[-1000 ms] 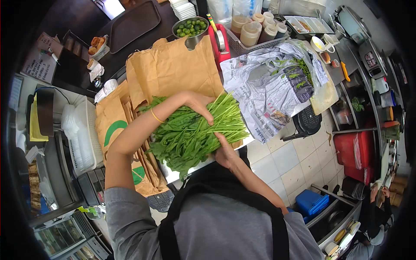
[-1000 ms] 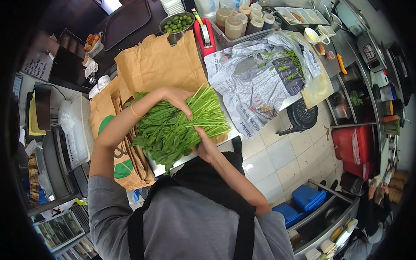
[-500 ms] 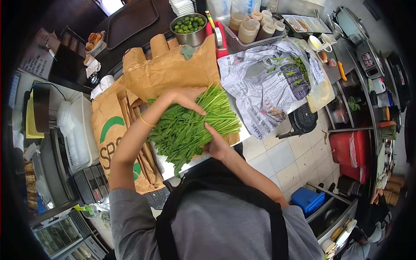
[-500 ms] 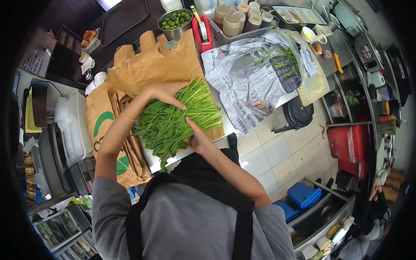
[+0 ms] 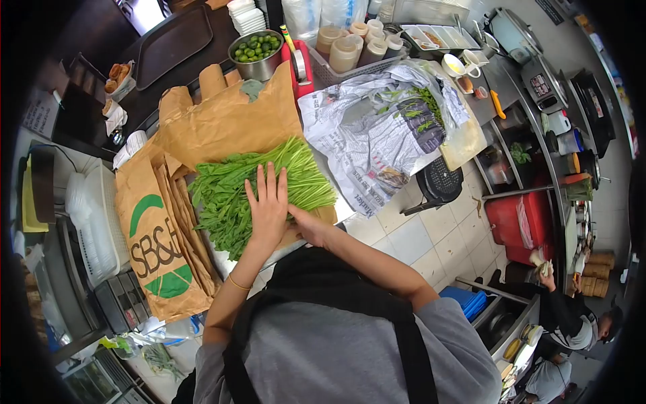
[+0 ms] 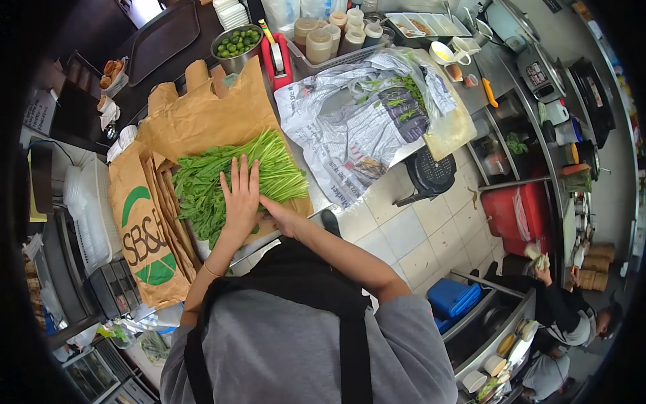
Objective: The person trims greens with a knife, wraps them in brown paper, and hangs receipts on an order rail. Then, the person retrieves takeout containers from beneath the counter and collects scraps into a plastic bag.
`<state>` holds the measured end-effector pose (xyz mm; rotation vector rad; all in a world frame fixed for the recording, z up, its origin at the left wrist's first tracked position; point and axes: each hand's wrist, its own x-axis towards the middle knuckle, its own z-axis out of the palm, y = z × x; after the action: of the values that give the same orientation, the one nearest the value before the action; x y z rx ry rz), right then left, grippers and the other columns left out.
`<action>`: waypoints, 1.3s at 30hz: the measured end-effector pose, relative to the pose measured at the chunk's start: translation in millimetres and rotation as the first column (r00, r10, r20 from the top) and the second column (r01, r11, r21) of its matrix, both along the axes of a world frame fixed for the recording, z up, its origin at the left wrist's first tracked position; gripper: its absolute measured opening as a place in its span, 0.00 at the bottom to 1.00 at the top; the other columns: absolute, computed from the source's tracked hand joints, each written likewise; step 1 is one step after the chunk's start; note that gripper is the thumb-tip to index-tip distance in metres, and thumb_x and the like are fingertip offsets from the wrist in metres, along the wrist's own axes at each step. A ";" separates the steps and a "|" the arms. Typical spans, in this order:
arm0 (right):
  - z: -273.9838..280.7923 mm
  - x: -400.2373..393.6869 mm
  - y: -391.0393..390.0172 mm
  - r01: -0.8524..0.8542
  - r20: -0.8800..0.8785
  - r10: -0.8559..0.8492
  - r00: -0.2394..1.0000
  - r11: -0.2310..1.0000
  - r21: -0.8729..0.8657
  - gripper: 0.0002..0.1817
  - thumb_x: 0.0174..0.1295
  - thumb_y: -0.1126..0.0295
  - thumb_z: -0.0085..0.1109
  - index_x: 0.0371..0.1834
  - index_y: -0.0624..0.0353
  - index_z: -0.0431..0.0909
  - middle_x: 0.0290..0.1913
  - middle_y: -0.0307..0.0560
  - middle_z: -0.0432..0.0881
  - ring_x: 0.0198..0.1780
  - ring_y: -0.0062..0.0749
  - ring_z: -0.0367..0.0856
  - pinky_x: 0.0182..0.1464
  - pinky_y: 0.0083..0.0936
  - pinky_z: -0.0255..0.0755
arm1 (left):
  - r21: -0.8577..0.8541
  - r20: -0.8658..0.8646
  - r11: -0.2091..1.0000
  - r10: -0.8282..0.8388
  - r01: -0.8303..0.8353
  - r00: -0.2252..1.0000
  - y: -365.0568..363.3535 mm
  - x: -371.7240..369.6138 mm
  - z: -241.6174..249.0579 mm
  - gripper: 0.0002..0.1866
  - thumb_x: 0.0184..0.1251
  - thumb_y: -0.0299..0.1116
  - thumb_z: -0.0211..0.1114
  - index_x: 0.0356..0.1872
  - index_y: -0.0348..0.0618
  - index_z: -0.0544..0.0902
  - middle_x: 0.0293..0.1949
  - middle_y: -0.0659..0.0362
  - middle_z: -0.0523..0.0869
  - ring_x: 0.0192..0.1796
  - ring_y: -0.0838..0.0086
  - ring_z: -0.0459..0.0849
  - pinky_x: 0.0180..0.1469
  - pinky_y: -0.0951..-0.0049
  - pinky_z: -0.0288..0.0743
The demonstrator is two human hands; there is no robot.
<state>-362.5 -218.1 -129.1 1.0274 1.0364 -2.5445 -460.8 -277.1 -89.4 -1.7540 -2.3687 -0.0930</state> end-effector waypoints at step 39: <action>-42.0 64.8 73.9 0.377 0.171 0.634 0.754 -0.631 0.678 0.10 0.48 0.69 0.52 0.33 0.57 0.78 0.34 0.40 0.69 0.40 0.33 0.66 0.40 0.31 0.59 | -0.011 0.017 0.987 0.163 -0.163 0.986 7.0 2.9 -3.7 0.34 0.56 0.31 0.55 0.67 0.44 0.58 0.65 0.50 0.61 0.67 0.57 0.58 0.65 0.45 0.51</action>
<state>-297.7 -144.3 -171.0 -0.4183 3.5168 -0.1639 -457.9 -270.1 -93.1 -1.5613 -2.5188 -0.0747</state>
